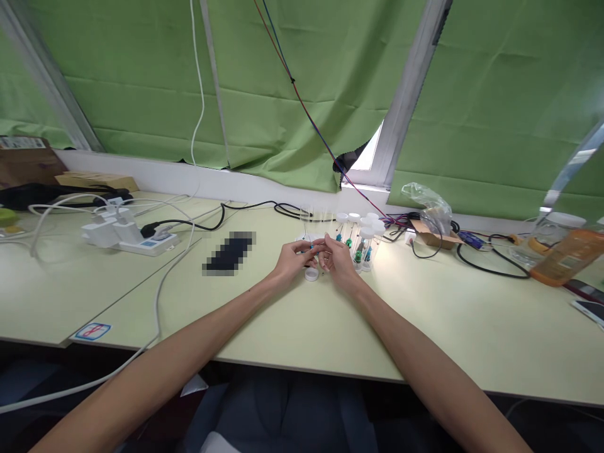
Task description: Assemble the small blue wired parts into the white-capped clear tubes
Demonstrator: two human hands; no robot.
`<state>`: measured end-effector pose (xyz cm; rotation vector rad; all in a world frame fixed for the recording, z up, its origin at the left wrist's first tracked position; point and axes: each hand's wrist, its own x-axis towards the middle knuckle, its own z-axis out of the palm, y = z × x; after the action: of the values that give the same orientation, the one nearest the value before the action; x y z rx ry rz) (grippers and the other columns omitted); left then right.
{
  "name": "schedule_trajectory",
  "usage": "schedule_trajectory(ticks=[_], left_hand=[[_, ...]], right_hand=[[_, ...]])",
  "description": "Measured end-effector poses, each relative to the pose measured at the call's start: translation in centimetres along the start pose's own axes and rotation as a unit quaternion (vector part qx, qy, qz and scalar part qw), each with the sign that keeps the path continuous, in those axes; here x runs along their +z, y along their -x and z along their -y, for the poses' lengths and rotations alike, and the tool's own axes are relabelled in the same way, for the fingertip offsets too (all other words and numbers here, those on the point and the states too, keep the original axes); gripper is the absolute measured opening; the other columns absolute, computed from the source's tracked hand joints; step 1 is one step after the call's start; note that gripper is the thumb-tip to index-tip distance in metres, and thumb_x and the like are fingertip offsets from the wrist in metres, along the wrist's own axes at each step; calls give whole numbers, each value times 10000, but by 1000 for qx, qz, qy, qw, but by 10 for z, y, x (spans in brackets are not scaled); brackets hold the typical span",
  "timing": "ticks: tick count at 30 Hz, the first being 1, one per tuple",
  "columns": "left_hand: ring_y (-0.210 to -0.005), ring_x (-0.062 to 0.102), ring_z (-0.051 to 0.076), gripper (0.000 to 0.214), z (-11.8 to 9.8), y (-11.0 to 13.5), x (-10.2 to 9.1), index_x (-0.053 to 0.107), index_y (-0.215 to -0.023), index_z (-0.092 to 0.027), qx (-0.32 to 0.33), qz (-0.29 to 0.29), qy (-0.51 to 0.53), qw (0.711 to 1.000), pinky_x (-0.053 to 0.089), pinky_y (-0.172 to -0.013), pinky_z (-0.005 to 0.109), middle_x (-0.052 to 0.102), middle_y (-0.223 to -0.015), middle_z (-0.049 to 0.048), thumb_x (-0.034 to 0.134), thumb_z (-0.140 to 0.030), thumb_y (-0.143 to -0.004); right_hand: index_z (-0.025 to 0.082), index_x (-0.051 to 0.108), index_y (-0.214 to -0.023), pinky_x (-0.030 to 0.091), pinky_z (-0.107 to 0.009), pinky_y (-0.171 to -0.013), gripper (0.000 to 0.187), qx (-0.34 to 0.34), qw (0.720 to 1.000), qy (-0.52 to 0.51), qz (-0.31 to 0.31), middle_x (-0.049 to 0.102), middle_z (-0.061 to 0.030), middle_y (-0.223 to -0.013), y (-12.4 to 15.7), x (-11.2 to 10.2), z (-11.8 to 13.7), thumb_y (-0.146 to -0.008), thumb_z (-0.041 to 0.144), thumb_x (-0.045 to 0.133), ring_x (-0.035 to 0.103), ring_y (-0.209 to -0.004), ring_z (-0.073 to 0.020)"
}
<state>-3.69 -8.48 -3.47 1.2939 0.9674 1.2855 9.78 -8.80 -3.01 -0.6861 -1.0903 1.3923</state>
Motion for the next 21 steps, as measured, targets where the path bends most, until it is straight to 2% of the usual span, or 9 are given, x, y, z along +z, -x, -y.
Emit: schedule_trajectory(ticks=[4,9,21], left_hand=[[-545,618,128,289,-2,1,0,699,-839,-98,3,-2,15,1000,515,-598,309,687,-777,76,826,-258,-634],[-539,637,139,185,-5,2,1,696,-836,-99,-2,8,32,999,523,-627,314,684,-714,63,742,-153,-664],[-541,640,151,178,-3,2,2,674,-789,-105,6,14,28,999,523,-628,321,677,-685,67,760,-216,-678]], right_hand=[[161,672,-811,288,-230,-332,456,1,1000,-8,19,746,-75,-799,1,1,1,-705,602,716,447,-375,-72],[182,682,-862,348,-233,-361,417,-8,999,-7,41,755,-61,-912,3,3,1,-729,576,709,446,-376,-55],[187,658,-852,317,-221,-345,410,-23,999,15,23,751,-43,-897,4,5,-2,-657,527,779,455,-392,-55]])
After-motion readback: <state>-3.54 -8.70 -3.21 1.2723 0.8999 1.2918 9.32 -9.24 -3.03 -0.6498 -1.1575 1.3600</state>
